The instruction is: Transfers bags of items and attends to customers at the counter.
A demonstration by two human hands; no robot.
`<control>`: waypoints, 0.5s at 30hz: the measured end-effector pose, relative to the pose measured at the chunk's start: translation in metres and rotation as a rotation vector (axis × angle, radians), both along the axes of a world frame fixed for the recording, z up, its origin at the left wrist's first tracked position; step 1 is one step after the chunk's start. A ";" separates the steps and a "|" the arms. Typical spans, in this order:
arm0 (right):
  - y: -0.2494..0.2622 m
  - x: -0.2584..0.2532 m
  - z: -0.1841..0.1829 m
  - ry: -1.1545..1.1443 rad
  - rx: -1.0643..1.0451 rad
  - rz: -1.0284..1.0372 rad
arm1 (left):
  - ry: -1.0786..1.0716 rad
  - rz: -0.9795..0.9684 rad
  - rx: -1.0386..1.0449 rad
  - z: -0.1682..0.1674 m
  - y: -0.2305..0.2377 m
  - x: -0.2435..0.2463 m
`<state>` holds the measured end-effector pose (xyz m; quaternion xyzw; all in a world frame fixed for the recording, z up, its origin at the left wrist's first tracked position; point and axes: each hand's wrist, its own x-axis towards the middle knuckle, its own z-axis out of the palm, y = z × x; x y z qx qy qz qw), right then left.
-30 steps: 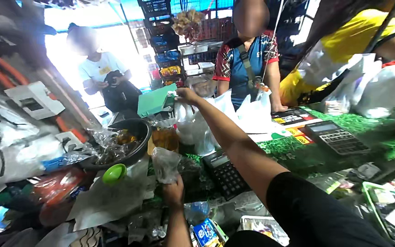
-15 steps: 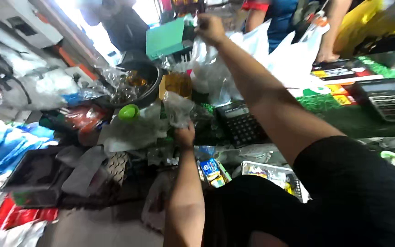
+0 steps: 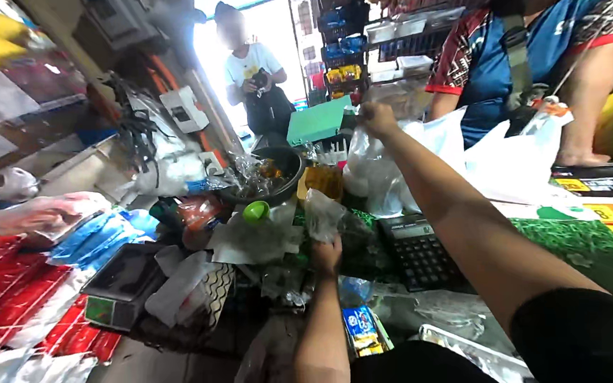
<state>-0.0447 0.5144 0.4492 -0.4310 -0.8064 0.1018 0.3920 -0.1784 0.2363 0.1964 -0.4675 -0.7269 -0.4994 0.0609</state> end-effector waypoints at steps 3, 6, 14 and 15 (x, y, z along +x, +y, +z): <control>-0.004 0.002 0.002 -0.014 0.001 -0.017 | -0.012 -0.004 -0.034 0.003 0.000 0.000; -0.004 0.001 0.002 -0.031 0.000 -0.029 | -0.024 0.003 -0.023 0.000 0.001 0.000; 0.003 -0.003 0.002 -0.036 0.008 -0.036 | 0.000 0.020 -0.022 0.001 0.004 -0.001; 0.002 -0.003 0.002 -0.039 0.002 -0.036 | 0.005 0.022 -0.020 0.001 0.004 -0.001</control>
